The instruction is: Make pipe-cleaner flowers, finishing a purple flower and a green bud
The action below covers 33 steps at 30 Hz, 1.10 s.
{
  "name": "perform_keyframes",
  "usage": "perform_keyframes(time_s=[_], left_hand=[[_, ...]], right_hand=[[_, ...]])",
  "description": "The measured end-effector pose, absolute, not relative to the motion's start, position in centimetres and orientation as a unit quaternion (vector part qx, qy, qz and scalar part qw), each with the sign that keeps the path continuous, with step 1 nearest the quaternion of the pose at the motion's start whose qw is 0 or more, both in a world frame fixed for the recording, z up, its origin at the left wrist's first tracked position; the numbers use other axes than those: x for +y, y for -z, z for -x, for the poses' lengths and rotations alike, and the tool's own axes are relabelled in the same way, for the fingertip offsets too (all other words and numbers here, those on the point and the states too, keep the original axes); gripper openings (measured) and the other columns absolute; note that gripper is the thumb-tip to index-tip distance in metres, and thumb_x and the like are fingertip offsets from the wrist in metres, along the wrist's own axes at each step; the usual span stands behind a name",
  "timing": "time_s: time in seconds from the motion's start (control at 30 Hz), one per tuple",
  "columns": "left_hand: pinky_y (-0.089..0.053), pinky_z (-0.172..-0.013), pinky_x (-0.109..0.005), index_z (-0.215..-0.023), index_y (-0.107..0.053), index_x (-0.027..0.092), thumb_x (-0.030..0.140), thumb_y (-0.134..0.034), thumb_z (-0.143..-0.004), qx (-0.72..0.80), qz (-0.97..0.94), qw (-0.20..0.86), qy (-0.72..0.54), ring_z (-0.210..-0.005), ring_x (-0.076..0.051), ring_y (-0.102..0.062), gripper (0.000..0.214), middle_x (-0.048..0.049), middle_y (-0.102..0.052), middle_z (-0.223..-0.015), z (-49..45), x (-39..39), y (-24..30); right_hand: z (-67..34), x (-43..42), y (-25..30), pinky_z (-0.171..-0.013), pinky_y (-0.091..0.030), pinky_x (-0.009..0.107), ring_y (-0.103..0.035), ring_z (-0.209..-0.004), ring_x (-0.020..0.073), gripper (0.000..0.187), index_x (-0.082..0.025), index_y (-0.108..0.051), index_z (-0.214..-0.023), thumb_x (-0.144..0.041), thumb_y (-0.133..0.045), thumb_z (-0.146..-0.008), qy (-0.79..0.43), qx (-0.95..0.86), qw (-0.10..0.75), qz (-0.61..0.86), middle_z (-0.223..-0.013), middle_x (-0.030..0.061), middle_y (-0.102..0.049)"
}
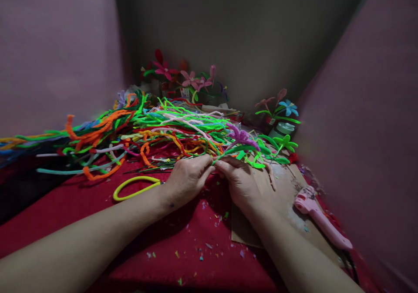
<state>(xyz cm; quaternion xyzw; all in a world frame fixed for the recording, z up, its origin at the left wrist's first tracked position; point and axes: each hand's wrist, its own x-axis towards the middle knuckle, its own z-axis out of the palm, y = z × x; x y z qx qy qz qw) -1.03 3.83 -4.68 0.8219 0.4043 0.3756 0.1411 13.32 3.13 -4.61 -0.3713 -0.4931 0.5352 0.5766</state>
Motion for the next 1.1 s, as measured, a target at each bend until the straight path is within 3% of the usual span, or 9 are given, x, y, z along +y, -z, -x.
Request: perform_keyframes(time_s=[0.17, 0.3, 0.43, 0.83, 1.1], left_hand=[[-0.030, -0.050, -0.020, -0.065, -0.057, 0.017, 0.026, -0.052, -0.081, 0.433, -0.752, 0.283, -0.408, -0.050, -0.008, -0.040, 0.019, 0.0049, -0.046, -0.053, 0.9, 3.9, 3.5], [-0.024, -0.042, -0.019, -0.065, -0.055, 0.015, 0.030, -0.056, -0.078, 0.412, -0.648, 0.498, -0.404, -0.042, -0.005, -0.032, 0.020, 0.0066, -0.043, -0.049, 0.8, 3.9, 2.6], [-0.021, -0.040, -0.018, -0.065, -0.052, 0.014, 0.030, -0.061, -0.075, 0.388, -0.571, 0.606, -0.395, -0.039, -0.003, -0.032, 0.021, 0.0063, -0.045, -0.047, 0.8, 3.8, 2.4], [-0.015, -0.036, -0.017, -0.070, -0.052, 0.014, 0.024, -0.054, -0.083, 0.208, -0.446, 0.813, -0.312, -0.033, -0.001, -0.015, 0.017, 0.0084, -0.038, -0.042, 1.4, 4.5, 3.4], [-0.018, -0.036, -0.016, -0.082, -0.058, 0.014, 0.021, -0.054, -0.083, 0.161, -0.440, 0.836, -0.286, -0.031, 0.000, -0.013, 0.009, 0.0091, -0.037, -0.043, 1.7, 4.5, 3.6]], right_hand=[[-13.5, 2.7, 3.4, -0.081, -0.042, 0.032, -0.059, -0.078, 0.0193, 0.010, -0.025, -0.071, -0.069, -0.025, -0.061, -0.071, -0.474, -0.552, 0.552, 0.408, -0.070, -0.0020, -0.067], [-13.7, 2.4, 3.0, -0.080, -0.041, 0.029, -0.057, -0.076, 0.0172, 0.015, -0.026, -0.070, -0.066, -0.024, -0.059, -0.075, -0.421, -0.602, 0.522, 0.433, -0.075, -0.0030, -0.066], [-14.0, 2.6, 3.7, -0.077, -0.042, 0.028, -0.055, -0.075, 0.0161, 0.015, -0.027, -0.072, -0.077, -0.023, -0.058, -0.077, -0.465, -0.582, 0.550, 0.377, -0.078, -0.0028, -0.066], [-14.0, 3.9, 5.3, -0.066, -0.043, 0.029, -0.056, -0.064, 0.0144, 0.023, -0.024, -0.072, -0.091, -0.025, -0.067, -0.069, -0.634, -0.470, 0.542, 0.290, -0.072, -0.0007, -0.068], [-13.7, 3.3, 4.6, -0.064, -0.045, 0.029, -0.058, -0.061, 0.0141, 0.012, -0.024, -0.073, -0.073, -0.021, -0.072, -0.061, -0.667, -0.445, 0.534, 0.269, -0.063, -0.0019, -0.067]])
